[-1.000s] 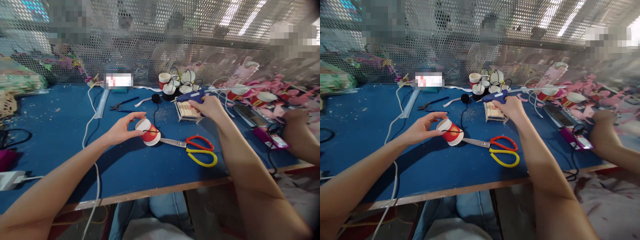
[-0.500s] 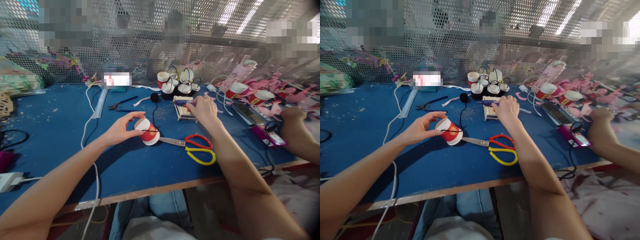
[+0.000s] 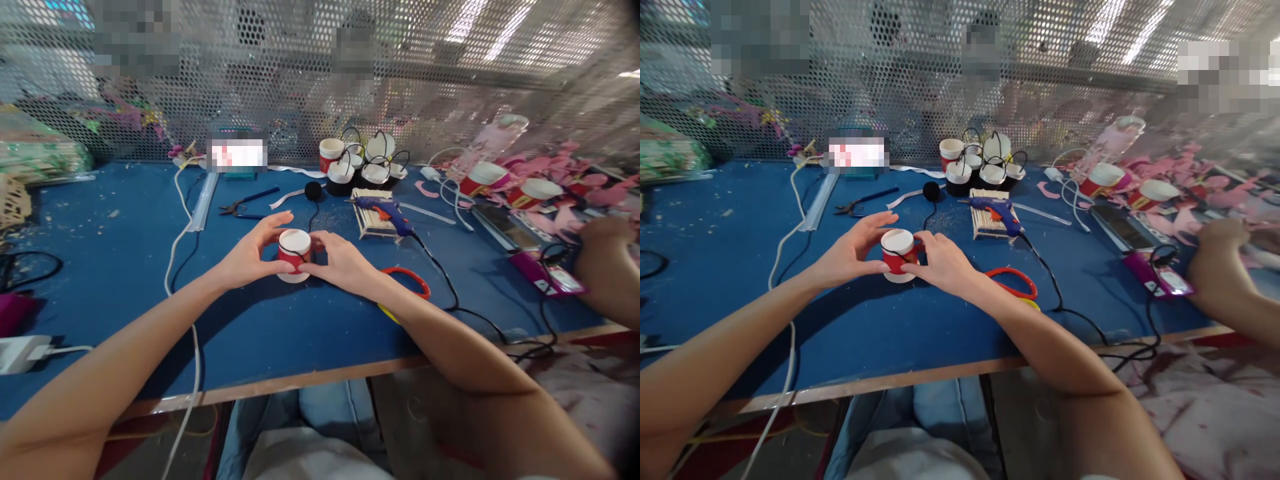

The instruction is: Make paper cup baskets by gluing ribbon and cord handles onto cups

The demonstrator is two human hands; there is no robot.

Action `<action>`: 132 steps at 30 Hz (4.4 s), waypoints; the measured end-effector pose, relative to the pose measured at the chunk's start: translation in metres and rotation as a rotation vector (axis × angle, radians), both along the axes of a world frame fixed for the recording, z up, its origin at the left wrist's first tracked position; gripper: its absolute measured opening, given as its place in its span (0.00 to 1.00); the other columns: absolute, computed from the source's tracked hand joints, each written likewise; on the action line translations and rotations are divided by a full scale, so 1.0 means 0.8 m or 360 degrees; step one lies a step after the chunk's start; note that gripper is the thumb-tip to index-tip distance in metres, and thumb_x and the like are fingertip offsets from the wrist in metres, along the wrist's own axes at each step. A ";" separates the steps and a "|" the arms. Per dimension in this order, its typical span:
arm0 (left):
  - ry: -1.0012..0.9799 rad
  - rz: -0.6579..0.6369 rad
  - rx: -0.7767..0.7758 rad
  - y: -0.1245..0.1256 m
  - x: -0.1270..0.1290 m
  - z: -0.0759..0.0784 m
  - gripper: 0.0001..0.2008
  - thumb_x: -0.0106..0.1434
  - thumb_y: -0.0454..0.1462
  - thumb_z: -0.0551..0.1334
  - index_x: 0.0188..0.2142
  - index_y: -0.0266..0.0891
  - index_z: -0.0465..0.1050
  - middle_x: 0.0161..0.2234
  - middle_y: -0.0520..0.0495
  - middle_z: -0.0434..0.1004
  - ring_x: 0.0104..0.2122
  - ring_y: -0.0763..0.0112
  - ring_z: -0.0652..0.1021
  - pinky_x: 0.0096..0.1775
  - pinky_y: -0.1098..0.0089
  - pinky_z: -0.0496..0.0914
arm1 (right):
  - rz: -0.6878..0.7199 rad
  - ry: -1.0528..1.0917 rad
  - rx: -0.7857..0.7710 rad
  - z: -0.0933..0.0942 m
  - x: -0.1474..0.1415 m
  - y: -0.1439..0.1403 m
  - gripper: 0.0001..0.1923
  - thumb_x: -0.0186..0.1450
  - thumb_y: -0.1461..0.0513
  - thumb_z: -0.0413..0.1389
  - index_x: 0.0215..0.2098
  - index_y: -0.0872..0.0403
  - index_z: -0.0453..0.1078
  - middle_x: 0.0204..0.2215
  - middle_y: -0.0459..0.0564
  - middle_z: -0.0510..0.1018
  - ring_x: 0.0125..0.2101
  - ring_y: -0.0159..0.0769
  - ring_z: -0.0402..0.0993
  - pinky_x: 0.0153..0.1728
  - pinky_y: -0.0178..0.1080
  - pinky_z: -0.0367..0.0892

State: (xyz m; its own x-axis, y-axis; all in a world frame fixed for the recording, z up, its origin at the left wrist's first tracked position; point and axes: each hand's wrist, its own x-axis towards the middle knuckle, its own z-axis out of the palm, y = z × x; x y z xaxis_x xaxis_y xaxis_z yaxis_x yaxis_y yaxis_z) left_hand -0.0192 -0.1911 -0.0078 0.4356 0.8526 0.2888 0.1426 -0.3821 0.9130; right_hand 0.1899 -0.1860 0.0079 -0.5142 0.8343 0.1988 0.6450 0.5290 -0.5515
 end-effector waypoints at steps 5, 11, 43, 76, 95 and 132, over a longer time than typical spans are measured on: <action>-0.0033 0.0144 -0.0208 0.003 0.009 -0.023 0.49 0.44 0.40 0.72 0.61 0.44 0.47 0.62 0.36 0.52 0.58 0.54 0.63 0.57 0.53 0.59 | -0.0087 0.0130 -0.0107 -0.010 -0.002 0.001 0.24 0.56 0.49 0.58 0.43 0.56 0.65 0.40 0.56 0.75 0.39 0.41 0.72 0.38 0.43 0.66; -0.0087 0.0216 -0.0338 0.004 0.012 -0.031 0.39 0.44 0.41 0.72 0.54 0.37 0.58 0.50 0.39 0.69 0.50 0.56 0.71 0.53 0.53 0.64 | -0.0094 0.0217 0.0052 -0.010 -0.005 -0.006 0.11 0.58 0.54 0.58 0.31 0.53 0.66 0.31 0.48 0.75 0.35 0.37 0.71 0.34 0.39 0.65; -0.0125 0.0071 -0.0610 -0.021 0.022 -0.003 0.24 0.52 0.43 0.67 0.47 0.36 0.67 0.42 0.43 0.74 0.39 0.64 0.74 0.41 0.64 0.69 | -0.0047 0.0633 0.0143 0.014 0.011 -0.027 0.06 0.61 0.62 0.54 0.28 0.56 0.69 0.23 0.45 0.72 0.22 0.25 0.63 0.23 0.31 0.61; -0.0292 -0.0114 -0.0830 -0.026 0.020 0.000 0.26 0.51 0.44 0.67 0.48 0.35 0.68 0.44 0.40 0.75 0.38 0.62 0.76 0.41 0.63 0.68 | 0.0063 0.0816 -0.0174 0.015 0.016 -0.027 0.05 0.62 0.61 0.54 0.31 0.54 0.64 0.26 0.43 0.70 0.25 0.25 0.66 0.26 0.31 0.64; -0.0413 -0.0254 -0.0922 -0.026 0.020 -0.004 0.26 0.52 0.42 0.66 0.49 0.35 0.66 0.45 0.39 0.75 0.40 0.61 0.76 0.44 0.61 0.68 | 0.0176 0.0876 -0.0676 0.026 0.017 -0.018 0.07 0.61 0.61 0.54 0.36 0.56 0.69 0.19 0.41 0.69 0.19 0.23 0.64 0.20 0.28 0.60; 0.0577 0.0680 0.1415 -0.022 0.013 -0.012 0.19 0.52 0.43 0.66 0.43 0.42 0.69 0.48 0.40 0.63 0.51 0.54 0.66 0.52 0.54 0.62 | 0.0062 0.0970 -0.0786 -0.008 0.008 0.001 0.11 0.60 0.57 0.56 0.37 0.56 0.68 0.18 0.39 0.68 0.18 0.22 0.63 0.18 0.27 0.60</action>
State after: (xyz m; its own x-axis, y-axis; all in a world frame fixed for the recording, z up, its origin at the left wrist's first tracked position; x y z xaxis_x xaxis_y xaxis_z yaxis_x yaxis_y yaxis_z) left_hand -0.0089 -0.2083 -0.0171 0.3341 0.5004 0.7987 0.6323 -0.7475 0.2038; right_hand 0.1963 -0.1852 0.0017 -0.4642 0.8833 0.0659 0.1394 0.1464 -0.9794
